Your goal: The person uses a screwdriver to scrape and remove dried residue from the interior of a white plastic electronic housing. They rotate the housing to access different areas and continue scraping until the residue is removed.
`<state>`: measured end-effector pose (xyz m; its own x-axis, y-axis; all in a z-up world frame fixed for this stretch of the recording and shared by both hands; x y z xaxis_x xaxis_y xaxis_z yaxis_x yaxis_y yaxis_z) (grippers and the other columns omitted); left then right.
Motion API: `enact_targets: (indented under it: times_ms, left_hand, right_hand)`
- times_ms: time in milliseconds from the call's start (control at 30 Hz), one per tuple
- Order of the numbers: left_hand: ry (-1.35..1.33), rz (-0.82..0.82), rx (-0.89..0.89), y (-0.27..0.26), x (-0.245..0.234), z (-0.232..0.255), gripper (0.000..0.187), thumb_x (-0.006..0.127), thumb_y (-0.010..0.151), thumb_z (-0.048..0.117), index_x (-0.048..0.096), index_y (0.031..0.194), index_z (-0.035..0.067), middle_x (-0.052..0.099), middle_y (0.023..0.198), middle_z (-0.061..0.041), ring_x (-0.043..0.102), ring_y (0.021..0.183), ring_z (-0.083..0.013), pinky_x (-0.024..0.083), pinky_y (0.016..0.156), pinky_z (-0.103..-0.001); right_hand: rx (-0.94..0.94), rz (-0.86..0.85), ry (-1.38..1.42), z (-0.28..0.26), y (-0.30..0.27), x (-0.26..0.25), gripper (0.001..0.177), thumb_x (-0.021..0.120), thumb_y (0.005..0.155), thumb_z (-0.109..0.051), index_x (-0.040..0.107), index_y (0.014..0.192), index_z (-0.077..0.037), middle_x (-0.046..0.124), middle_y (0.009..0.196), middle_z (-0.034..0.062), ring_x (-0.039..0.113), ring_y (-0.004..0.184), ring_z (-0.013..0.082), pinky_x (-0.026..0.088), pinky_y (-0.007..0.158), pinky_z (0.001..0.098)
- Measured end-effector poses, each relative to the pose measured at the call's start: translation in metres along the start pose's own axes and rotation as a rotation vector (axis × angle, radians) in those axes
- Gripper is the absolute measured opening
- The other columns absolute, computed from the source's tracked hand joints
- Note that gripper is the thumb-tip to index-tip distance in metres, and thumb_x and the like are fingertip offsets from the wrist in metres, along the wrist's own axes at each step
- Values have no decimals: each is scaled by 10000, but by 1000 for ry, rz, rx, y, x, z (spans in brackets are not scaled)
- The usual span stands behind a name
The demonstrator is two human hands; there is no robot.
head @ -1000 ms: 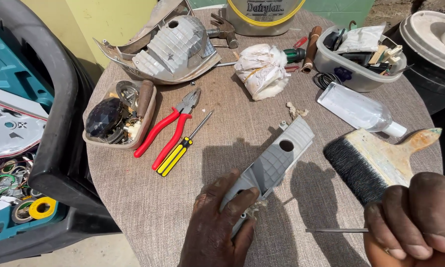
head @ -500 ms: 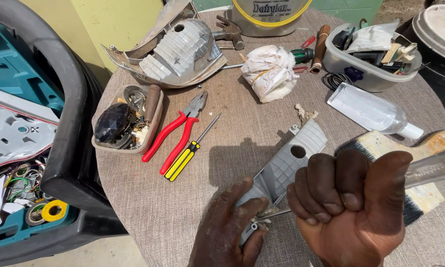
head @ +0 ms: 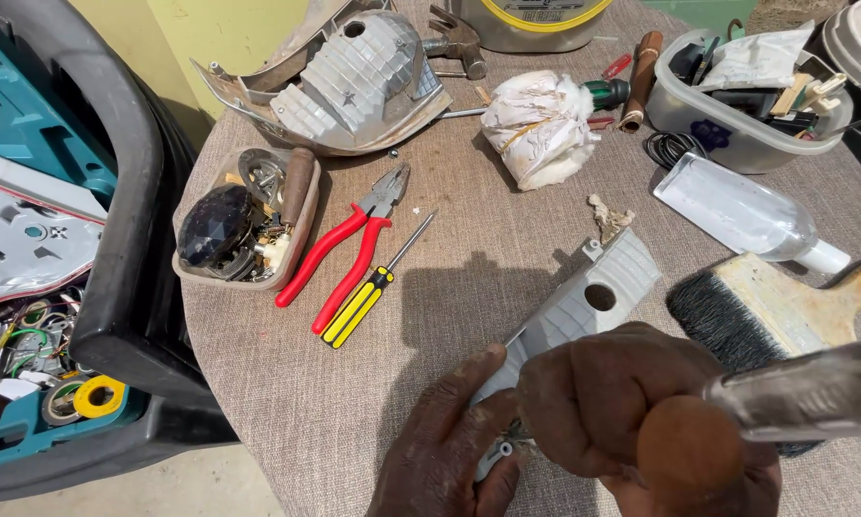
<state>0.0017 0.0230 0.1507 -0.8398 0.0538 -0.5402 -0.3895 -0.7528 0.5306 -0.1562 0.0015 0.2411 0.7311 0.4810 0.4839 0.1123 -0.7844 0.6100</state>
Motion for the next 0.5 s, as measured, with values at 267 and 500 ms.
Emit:
enact_targets:
  times_ms: [267, 500]
  left_hand:
    - [2, -22, -3, -2, 4, -6, 485, 781, 844, 68, 706, 1315, 155, 546, 1581, -118, 625, 1427, -329, 543, 1155, -423]
    - [-9, -60, 3, -3, 2, -11, 459, 811, 935, 131, 696, 1377, 176, 529, 1597, -138, 643, 1398, -325, 590, 1096, -421]
  right_hand:
    - [308, 138, 43, -28, -19, -22, 561, 673, 1047, -459, 489, 631, -132, 425, 545, 19, 334, 457, 231, 292, 487, 438]
    - [324, 78, -375, -38, 3, -6, 641, 642, 1015, -535, 377, 582, -144, 325, 474, 20, 236, 405, 168, 181, 427, 389]
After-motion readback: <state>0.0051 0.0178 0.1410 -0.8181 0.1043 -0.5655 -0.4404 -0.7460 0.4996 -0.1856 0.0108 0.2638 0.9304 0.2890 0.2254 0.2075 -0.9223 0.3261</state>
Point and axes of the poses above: each hand's wrist, its own y-axis towards the middle knuckle, its own x-axis out of the palm, z = x × y, the point moved 1 cm from there along y, towards the middle knuckle
